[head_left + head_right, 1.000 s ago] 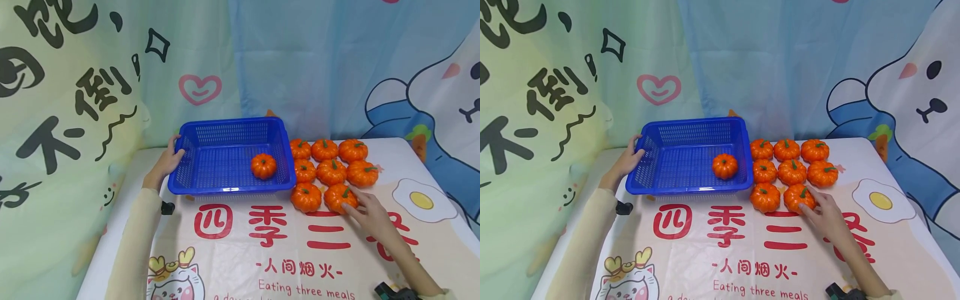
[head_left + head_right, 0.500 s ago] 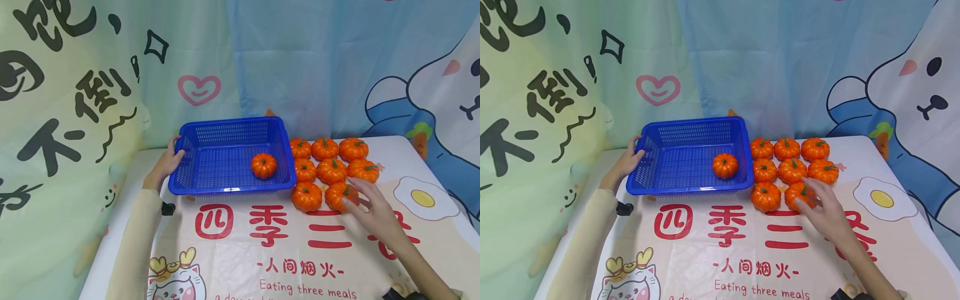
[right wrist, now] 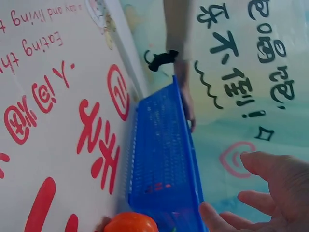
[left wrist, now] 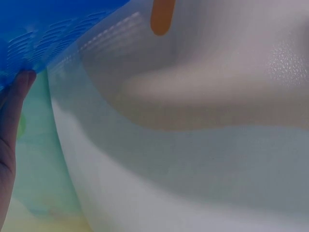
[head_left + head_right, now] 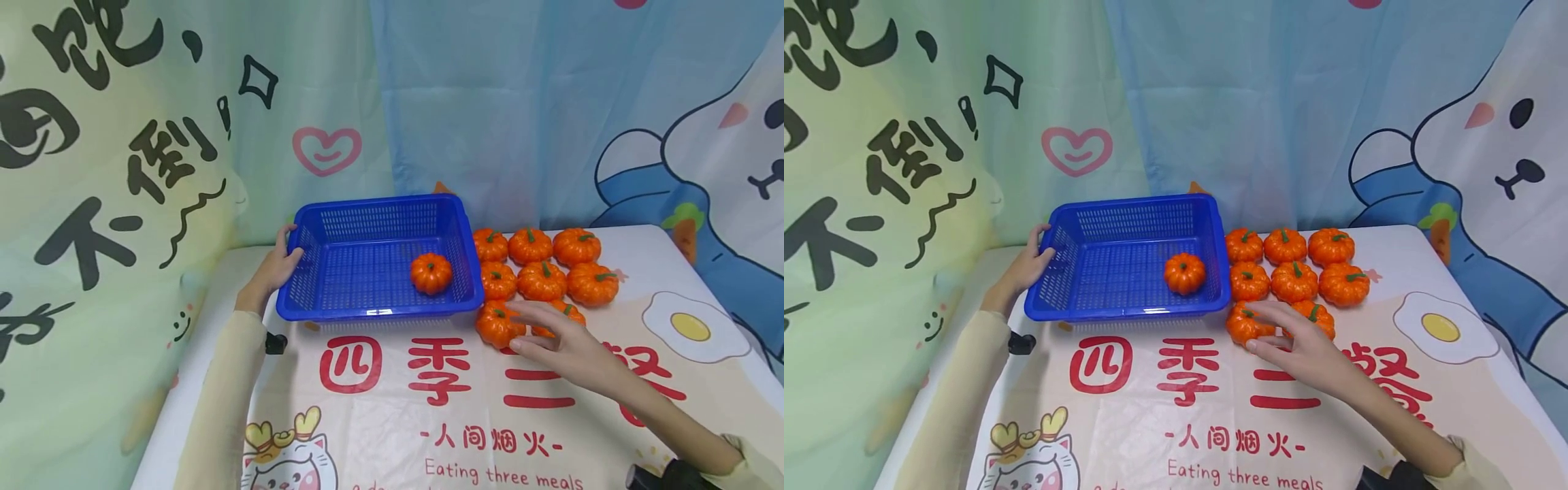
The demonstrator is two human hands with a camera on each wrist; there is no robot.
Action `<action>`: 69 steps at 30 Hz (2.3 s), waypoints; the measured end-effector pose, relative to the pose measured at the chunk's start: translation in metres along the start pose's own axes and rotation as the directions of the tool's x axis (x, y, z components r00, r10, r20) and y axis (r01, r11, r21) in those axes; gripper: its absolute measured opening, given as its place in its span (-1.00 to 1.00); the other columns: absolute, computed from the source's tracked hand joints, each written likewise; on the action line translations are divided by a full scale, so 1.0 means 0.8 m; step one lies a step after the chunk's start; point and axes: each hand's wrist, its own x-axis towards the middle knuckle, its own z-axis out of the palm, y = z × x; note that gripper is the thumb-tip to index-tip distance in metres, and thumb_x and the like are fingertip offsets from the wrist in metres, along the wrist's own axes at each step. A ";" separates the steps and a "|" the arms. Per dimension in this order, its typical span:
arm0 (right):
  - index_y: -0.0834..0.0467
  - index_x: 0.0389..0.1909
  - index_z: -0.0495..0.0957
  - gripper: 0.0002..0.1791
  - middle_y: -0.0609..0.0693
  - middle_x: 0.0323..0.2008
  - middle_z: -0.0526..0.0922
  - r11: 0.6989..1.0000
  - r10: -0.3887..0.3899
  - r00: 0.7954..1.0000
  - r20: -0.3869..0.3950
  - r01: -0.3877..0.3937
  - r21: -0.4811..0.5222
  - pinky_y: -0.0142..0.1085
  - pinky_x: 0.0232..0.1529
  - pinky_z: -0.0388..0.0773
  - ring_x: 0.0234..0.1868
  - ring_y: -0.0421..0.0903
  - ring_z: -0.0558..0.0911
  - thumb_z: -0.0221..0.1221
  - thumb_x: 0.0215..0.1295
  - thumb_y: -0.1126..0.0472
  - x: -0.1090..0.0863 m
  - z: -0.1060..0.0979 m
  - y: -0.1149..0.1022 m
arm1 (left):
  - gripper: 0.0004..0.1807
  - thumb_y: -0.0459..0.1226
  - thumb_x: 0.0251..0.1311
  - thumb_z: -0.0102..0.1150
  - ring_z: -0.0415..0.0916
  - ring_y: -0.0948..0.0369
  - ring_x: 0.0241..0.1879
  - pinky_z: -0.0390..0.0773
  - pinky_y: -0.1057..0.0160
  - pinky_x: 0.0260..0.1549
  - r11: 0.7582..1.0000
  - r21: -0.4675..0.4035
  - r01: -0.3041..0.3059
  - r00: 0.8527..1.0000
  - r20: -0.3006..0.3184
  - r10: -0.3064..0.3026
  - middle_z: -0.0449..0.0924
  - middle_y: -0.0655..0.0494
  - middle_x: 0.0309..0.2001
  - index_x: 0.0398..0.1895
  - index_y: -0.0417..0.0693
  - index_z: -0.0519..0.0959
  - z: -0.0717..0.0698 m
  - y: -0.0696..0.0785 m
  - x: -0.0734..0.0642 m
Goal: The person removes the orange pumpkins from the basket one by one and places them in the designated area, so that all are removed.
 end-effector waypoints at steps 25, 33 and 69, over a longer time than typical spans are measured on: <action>0.37 0.35 0.27 -0.35 0.32 0.42 0.21 0.930 0.198 0.924 0.326 -0.072 -0.361 0.08 0.44 0.13 0.45 0.26 0.19 0.17 0.30 0.20 0.246 0.049 -0.039 | -0.32 -0.12 0.39 -0.28 0.39 -0.29 0.13 0.27 -0.27 0.22 1.000 -0.001 0.013 1.000 0.000 -0.013 0.23 -0.45 0.32 0.51 0.16 -0.22 0.001 0.001 0.000; 0.26 0.32 0.38 -0.39 0.30 0.39 0.29 0.833 0.073 0.943 0.326 0.123 -0.540 0.08 0.43 0.16 0.43 0.24 0.26 0.19 0.20 0.36 0.270 0.064 -0.040 | -0.33 -0.11 0.40 -0.28 0.40 -0.28 0.11 0.28 -0.28 0.20 1.000 -0.006 0.001 1.000 -0.006 -0.001 0.24 -0.44 0.32 0.51 0.18 -0.21 0.000 -0.005 0.005; 0.09 0.26 0.46 -0.35 0.22 0.31 0.43 0.842 0.153 0.909 0.388 0.085 -0.532 0.04 0.29 0.39 0.32 0.22 0.38 0.38 0.11 0.15 0.304 0.057 -0.037 | -0.32 -0.12 0.38 -0.29 0.41 -0.27 0.06 0.29 -0.27 0.19 1.000 0.017 0.003 1.000 -0.006 -0.003 0.27 -0.44 0.29 0.51 0.17 -0.21 0.001 -0.005 0.004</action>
